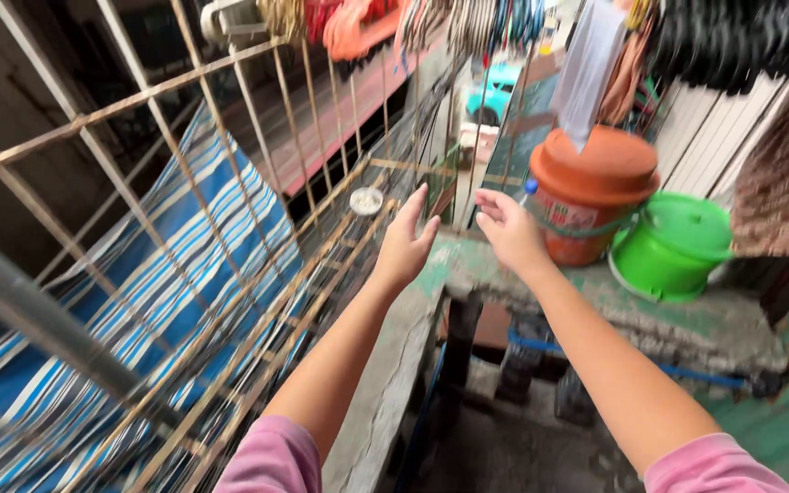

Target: Hanging laundry on clothes hangers and placing them on a drying rack.

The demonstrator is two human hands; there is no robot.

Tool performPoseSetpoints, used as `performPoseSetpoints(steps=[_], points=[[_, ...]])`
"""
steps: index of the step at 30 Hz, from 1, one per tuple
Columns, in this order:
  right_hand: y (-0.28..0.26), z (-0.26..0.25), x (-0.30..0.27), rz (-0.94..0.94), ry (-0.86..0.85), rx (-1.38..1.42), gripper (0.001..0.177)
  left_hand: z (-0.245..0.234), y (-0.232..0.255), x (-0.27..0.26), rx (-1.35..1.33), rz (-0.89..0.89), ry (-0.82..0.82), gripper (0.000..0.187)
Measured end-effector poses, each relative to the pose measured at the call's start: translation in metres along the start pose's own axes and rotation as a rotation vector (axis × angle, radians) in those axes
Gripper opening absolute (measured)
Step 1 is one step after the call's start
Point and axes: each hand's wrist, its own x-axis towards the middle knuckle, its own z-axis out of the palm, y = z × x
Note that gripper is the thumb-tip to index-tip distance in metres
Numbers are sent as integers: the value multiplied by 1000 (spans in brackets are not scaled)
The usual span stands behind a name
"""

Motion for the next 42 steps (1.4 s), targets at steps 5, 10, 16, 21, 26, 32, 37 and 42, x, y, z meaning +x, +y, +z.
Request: performPoseSetpoints(steps=[5,10,16,21,26,32,37,42], points=[[-1,-23,110,-99,84,-70,44,31,-22,113,-32,-12,79,60],[20,-34,215,-247,117,30,47,59,-60,221,-69,2,191,57],[-1,-22,298,-205,101,179,49,73,-87,314,-177,-50,261,55],[37,-13,364,-277,113,260,49,85,-129,368,125,-118,311,54],[6,-5,340,-83,279,81,51,76,-94,350,108,24,429,47],[20,-1,352,31,344,-89,58,79,-72,330,286,111,406,21],[112,-20,420,98,359,132,57,85,-72,335,336,39,377,25],[72,-20,401,413,258,431,19,75,-53,325,417,85,329,17]])
